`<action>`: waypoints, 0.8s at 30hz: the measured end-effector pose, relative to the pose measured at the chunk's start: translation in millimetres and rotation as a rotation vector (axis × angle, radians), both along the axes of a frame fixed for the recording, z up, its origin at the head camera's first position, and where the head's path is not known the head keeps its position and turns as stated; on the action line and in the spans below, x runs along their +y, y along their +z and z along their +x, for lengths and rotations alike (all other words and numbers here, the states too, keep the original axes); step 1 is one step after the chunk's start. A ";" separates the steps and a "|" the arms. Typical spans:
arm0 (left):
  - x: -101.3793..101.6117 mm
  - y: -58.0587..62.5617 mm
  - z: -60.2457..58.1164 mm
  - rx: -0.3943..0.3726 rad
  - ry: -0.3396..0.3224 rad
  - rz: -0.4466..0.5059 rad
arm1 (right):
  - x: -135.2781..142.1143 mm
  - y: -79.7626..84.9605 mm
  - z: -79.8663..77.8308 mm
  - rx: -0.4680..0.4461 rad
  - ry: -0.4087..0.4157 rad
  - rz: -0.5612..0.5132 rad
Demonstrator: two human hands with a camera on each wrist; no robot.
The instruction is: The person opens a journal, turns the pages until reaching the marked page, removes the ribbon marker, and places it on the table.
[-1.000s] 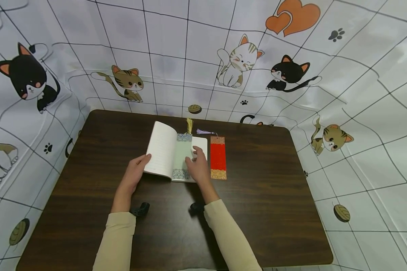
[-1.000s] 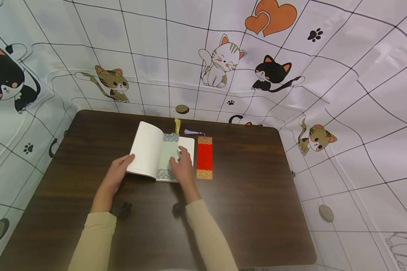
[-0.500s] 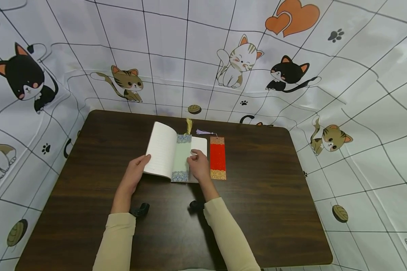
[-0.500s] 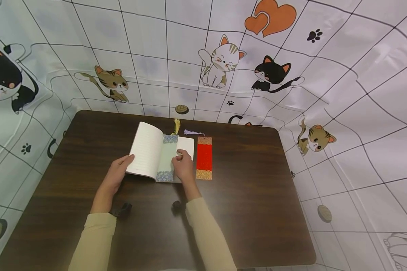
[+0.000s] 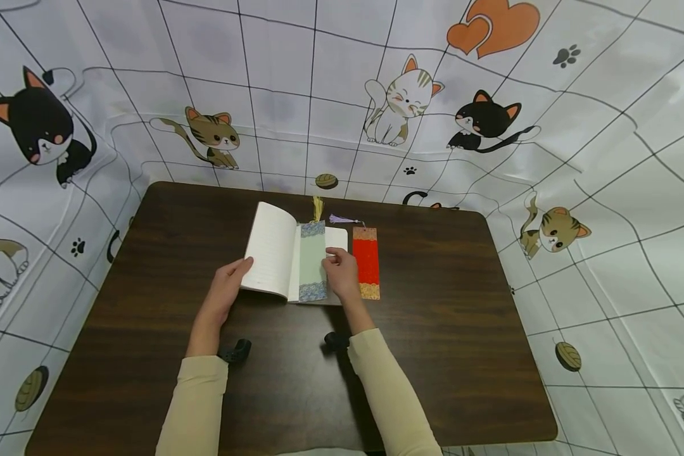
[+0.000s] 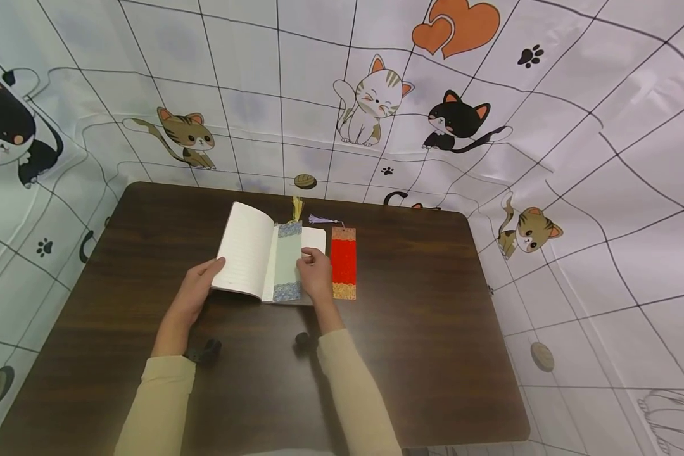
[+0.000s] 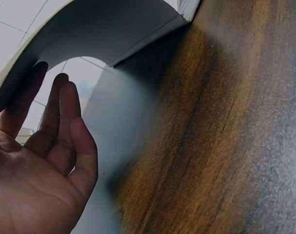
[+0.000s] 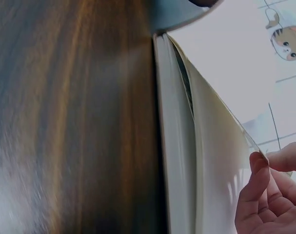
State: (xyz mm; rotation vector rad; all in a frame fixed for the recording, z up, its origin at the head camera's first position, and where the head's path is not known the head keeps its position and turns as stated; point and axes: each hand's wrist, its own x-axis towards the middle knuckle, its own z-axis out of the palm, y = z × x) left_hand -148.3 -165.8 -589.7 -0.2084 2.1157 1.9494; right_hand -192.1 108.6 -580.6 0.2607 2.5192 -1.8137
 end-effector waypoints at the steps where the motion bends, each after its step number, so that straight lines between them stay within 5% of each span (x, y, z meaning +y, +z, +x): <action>1: -0.2 -0.3 -0.2 -0.001 0.000 -0.001 | 2.0 0.8 -0.5 -0.004 -0.007 0.000; 24: -1.6 0.8 -0.1 0.024 -0.015 -0.004 | 72.7 21.0 -15.2 0.025 -0.116 0.025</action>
